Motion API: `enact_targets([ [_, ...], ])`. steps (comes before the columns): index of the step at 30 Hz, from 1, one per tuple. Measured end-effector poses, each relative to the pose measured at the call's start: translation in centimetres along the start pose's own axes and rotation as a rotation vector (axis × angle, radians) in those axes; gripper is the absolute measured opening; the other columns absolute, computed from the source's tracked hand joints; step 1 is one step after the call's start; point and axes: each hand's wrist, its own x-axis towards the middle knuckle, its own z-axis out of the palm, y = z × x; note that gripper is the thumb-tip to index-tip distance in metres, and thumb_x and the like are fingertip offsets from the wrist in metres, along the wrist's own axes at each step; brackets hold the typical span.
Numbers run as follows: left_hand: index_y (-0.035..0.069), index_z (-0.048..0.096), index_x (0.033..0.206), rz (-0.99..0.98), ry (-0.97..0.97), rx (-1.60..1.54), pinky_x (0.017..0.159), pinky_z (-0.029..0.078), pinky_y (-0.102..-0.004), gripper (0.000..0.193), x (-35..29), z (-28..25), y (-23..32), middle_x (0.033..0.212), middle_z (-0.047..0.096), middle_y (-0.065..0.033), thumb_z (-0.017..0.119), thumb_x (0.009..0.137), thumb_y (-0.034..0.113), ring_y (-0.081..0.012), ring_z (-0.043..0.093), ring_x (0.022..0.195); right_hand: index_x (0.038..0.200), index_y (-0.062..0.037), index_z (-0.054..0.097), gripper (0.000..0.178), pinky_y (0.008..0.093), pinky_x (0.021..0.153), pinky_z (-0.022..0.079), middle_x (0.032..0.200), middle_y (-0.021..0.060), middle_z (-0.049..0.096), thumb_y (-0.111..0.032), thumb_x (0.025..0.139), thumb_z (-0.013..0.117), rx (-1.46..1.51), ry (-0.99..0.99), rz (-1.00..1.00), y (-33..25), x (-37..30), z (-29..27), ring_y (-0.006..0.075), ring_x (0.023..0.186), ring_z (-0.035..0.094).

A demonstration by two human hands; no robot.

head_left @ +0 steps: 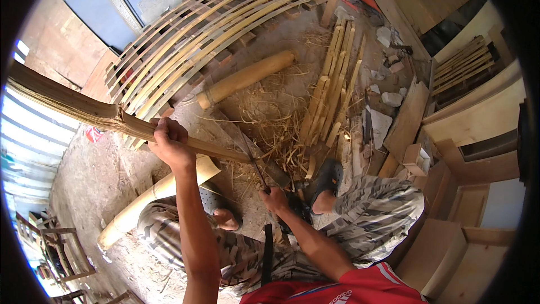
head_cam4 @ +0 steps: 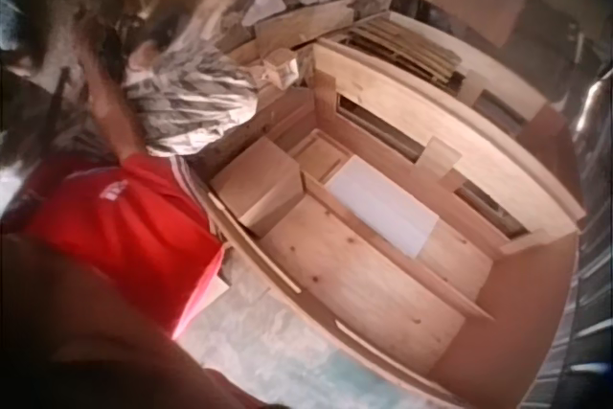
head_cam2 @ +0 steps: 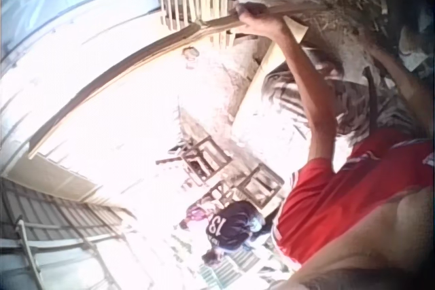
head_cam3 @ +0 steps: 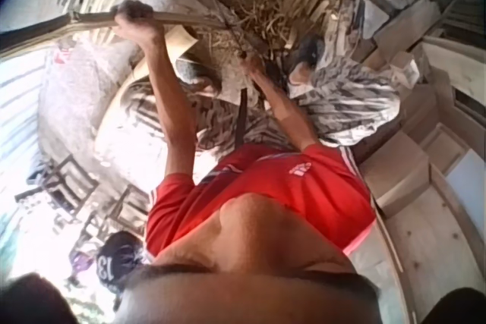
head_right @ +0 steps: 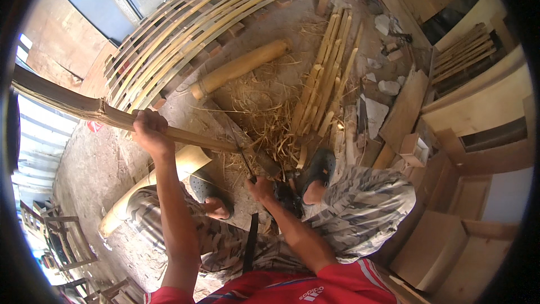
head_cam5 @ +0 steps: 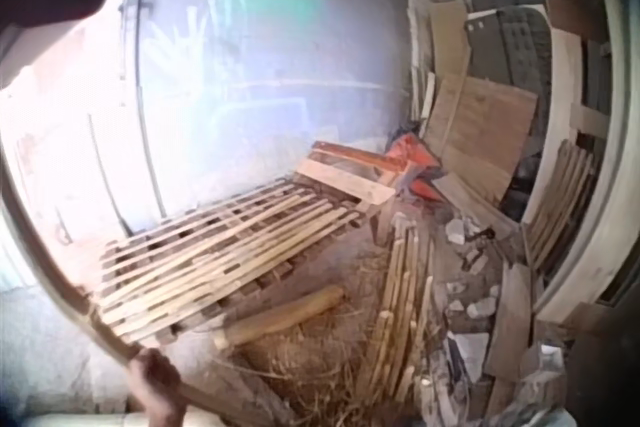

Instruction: The person sits on the floor and uses a machete to split long bamboo poles into thin strips. They repeatedly strike the bamboo against a wooden block, separate the resulting strips, and place them aside. The person continues this process with multiple bamboo pieces.

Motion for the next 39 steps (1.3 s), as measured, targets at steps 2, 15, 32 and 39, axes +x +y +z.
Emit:
enact_targets([
  [2, 0.012, 0.037, 0.076, -0.002, 0.006, -0.011, 0.041, 0.027, -0.0241, 0.019, -0.4, 0.0, -0.1, 0.057, 0.033, 0.0023, 0.050, 0.088, 0.020, -0.0077, 0.030, 0.045, 0.073, -0.0064, 0.055, 0.033, 0.0440, 0.051, 0.042, 0.057, 0.0095, 0.048, -0.033, 0.091, 0.061, -0.220, 0.198, -0.270, -0.6, -0.4, 0.9, 0.0242, 0.050, 0.050],
  [15, 0.009, 0.038, 0.080, -0.032, -0.078, -0.124, 0.044, 0.024, -0.0223, 0.015, -1.2, 0.5, -0.1, 0.058, 0.033, 0.0016, 0.051, 0.086, 0.015, -0.0065, 0.029, 0.048, 0.068, -0.0058, 0.052, 0.035, 0.0442, 0.048, 0.038, 0.055, 0.0082, 0.045, -0.030, 0.091, 0.060, -0.094, 0.068, 0.041, 0.8, 0.6, 0.3, 0.0213, 0.046, 0.045],
  [32, 0.009, 0.038, 0.082, -0.048, -0.105, -0.127, 0.044, 0.023, -0.0223, 0.013, -1.7, 1.3, 0.2, 0.059, 0.034, 0.0012, 0.050, 0.084, 0.014, -0.0065, 0.028, 0.049, 0.060, -0.0063, 0.053, 0.047, 0.0451, 0.045, 0.033, 0.049, 0.0065, 0.042, -0.041, 0.090, 0.059, -0.430, 0.166, -0.013, 3.6, 2.2, 1.1, 0.0225, 0.041, 0.038],
  [39, 0.010, 0.037, 0.082, -0.047, -0.108, -0.136, 0.044, 0.024, -0.0223, 0.013, -1.2, 0.8, 0.2, 0.059, 0.033, 0.0020, 0.050, 0.084, 0.014, -0.0063, 0.027, 0.049, 0.065, -0.0100, 0.052, 0.039, 0.0430, 0.045, 0.037, 0.052, 0.0021, 0.046, -0.036, 0.094, 0.057, 0.477, -0.344, 0.309, 1.6, 1.9, -1.8, 0.0194, 0.044, 0.045],
])
